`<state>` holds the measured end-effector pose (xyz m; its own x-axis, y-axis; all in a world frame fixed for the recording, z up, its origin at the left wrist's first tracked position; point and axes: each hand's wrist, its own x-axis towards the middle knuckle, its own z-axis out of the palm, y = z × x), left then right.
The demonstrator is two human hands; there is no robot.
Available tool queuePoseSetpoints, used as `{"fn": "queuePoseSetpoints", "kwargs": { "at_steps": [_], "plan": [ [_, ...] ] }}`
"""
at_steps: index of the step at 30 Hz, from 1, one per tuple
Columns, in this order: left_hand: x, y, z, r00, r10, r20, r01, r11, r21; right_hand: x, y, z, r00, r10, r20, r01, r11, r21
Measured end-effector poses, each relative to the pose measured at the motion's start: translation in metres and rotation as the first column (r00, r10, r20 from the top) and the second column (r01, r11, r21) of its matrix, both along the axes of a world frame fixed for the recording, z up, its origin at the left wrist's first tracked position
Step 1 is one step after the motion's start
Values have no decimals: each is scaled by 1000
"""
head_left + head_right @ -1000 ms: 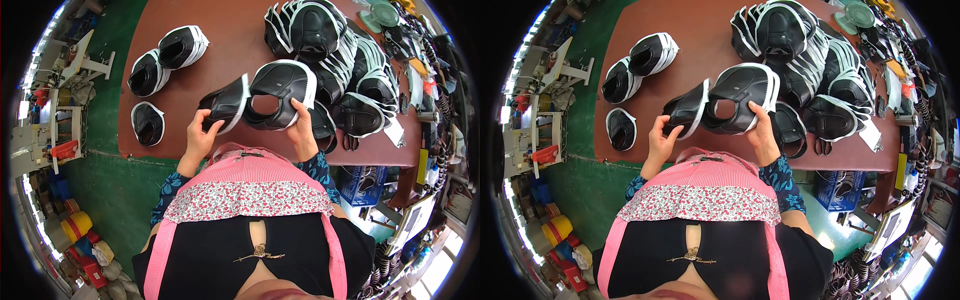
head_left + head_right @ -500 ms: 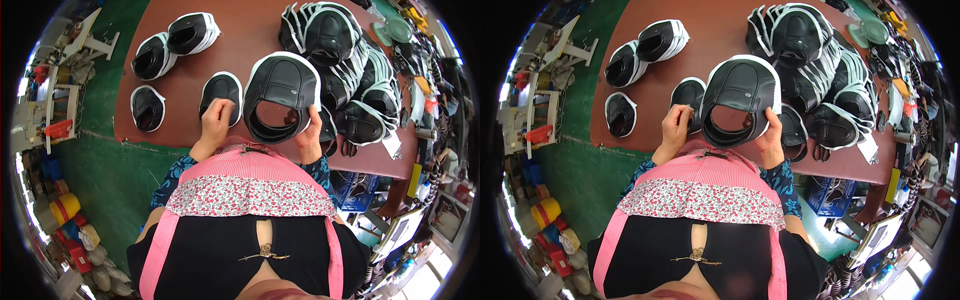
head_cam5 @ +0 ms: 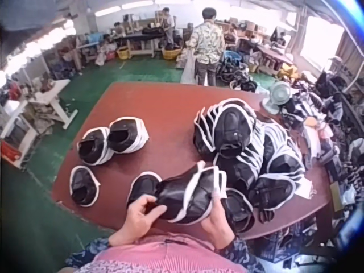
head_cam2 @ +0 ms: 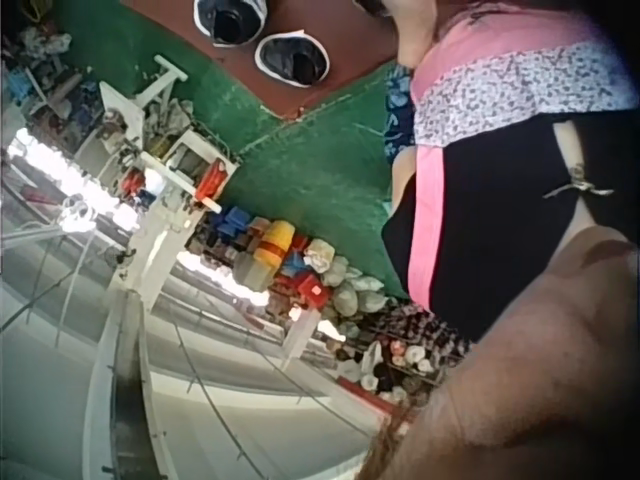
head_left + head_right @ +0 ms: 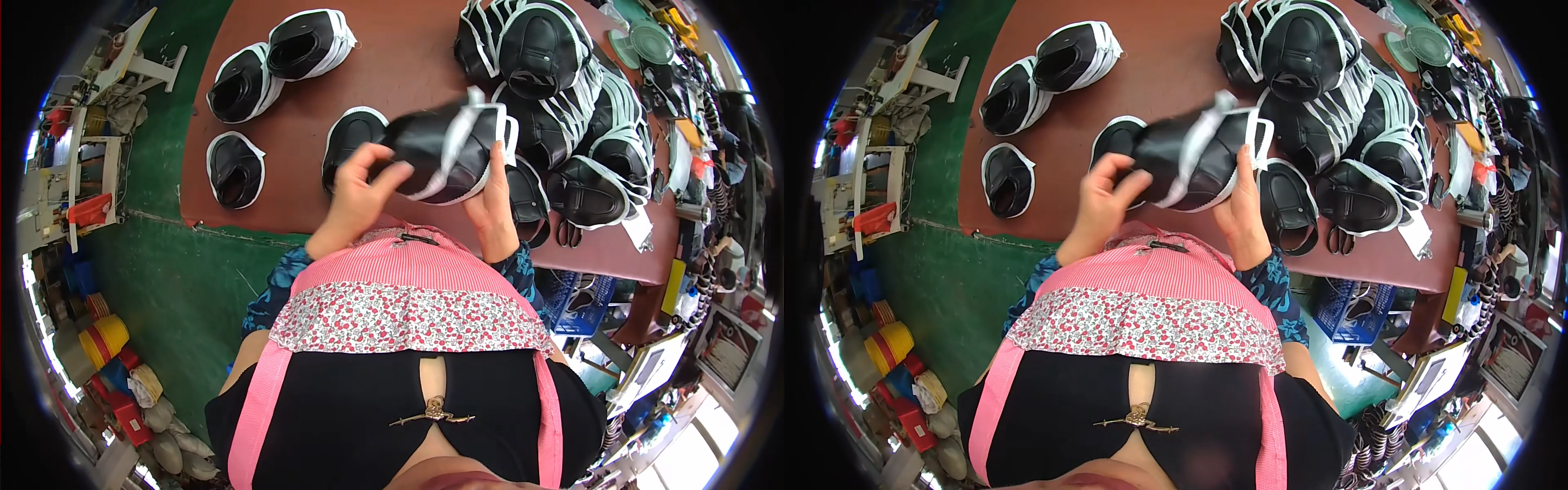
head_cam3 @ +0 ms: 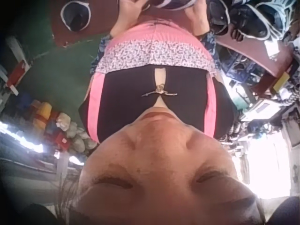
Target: Inspecting and sorting various shoe components at a factory workbench.
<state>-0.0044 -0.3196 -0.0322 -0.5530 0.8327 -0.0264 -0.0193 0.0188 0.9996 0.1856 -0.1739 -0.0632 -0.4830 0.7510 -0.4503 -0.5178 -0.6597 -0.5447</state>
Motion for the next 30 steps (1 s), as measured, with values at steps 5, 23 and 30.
{"fn": "queuePoseSetpoints", "kwargs": {
  "at_steps": [5, 23, 30],
  "plan": [
    [-59, -27, 22, 732, -109, 672, 32, 991, 127, 27, 12, -2, 987, -12, -160, 5, 999, -41],
    [-164, -158, -153, 316, -331, -889, -720, 527, -452, 64, 3, 7, 990, 33, -137, -28, 999, 42],
    [-258, -224, -202, 618, -193, -762, -602, 507, -617, 58, 7, 3, 977, 49, -210, -56, 998, -28]
  ]
}}
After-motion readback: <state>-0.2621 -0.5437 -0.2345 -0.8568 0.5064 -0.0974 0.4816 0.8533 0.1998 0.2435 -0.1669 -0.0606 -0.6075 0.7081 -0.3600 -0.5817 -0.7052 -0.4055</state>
